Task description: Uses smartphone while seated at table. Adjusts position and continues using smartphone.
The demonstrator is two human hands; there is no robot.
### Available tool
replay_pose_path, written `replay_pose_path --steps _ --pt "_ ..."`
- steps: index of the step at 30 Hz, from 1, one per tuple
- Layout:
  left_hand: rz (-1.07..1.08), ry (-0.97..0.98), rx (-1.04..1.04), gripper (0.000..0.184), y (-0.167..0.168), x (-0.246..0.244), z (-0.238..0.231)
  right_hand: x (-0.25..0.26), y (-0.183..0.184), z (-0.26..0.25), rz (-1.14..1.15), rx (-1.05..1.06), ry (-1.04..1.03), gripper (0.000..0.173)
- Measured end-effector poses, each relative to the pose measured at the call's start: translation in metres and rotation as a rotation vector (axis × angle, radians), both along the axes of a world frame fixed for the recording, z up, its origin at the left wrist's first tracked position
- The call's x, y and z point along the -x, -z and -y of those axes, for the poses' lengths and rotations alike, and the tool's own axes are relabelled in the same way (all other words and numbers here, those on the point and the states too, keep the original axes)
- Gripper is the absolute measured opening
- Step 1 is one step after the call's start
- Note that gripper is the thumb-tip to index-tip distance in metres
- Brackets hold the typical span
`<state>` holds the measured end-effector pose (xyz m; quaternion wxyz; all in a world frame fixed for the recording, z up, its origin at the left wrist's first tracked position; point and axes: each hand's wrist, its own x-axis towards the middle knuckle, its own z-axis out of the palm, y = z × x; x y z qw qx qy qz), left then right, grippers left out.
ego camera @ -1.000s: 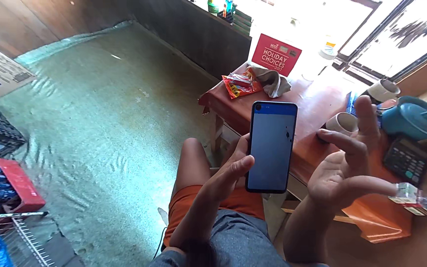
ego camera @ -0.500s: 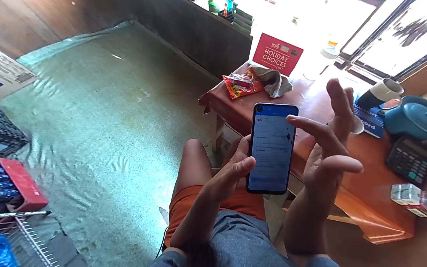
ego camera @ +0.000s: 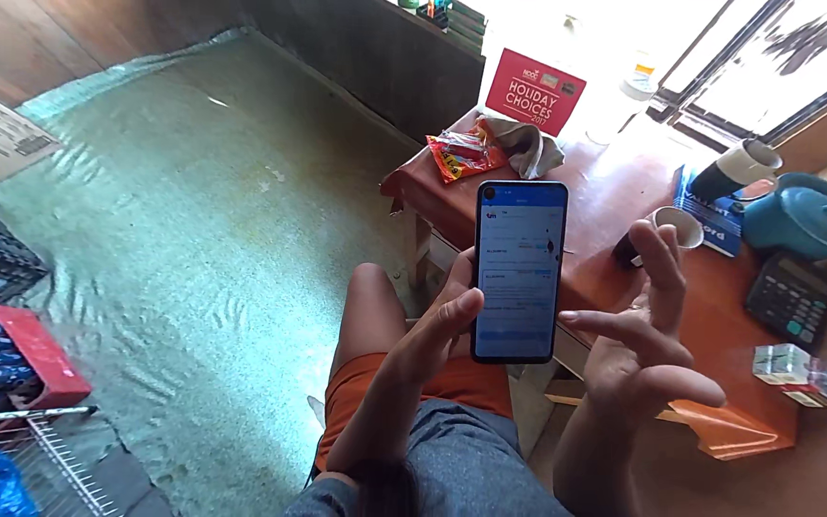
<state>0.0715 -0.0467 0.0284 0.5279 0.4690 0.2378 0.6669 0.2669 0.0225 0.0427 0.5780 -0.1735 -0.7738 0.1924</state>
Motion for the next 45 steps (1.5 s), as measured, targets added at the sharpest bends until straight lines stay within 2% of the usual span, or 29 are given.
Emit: replay_pose_path --steps 1,4,7,10,16,25,31,41,45 --pt "-0.011 -0.021 0.000 0.089 0.000 -0.001 0.000 -0.001 0.001 0.000 0.009 0.006 -0.005 0.067" --pt "0.051 0.107 -0.021 0.077 0.002 0.002 -0.002 0.000 0.003 0.000 0.057 0.023 -0.003 0.066" --pt "-0.043 0.002 -0.010 0.095 0.002 -0.001 0.000 0.004 0.006 -0.003 0.100 0.046 0.011 0.066" --pt "0.000 0.109 0.019 0.091 0.002 0.002 -0.002 0.009 0.006 -0.005 0.095 0.085 0.017 0.071" --pt "0.031 0.124 0.009 0.086 0.002 0.002 -0.002 0.014 0.003 -0.006 0.092 0.099 0.030 0.076" --pt "0.037 0.135 -0.020 0.082 0.003 0.004 -0.001 0.010 0.008 0.000 -0.064 0.079 -0.005 0.066" --pt "0.023 0.130 -0.022 0.079 0.002 0.004 -0.001 0.007 0.012 0.003 -0.062 0.055 -0.002 0.059" --pt "0.030 0.133 -0.011 0.082 0.002 0.002 0.000 0.012 0.010 0.003 -0.021 0.022 0.064 0.060" --pt "0.026 0.133 -0.009 0.080 0.002 0.003 0.000 0.011 0.008 0.002 -0.063 0.042 0.066 0.065"
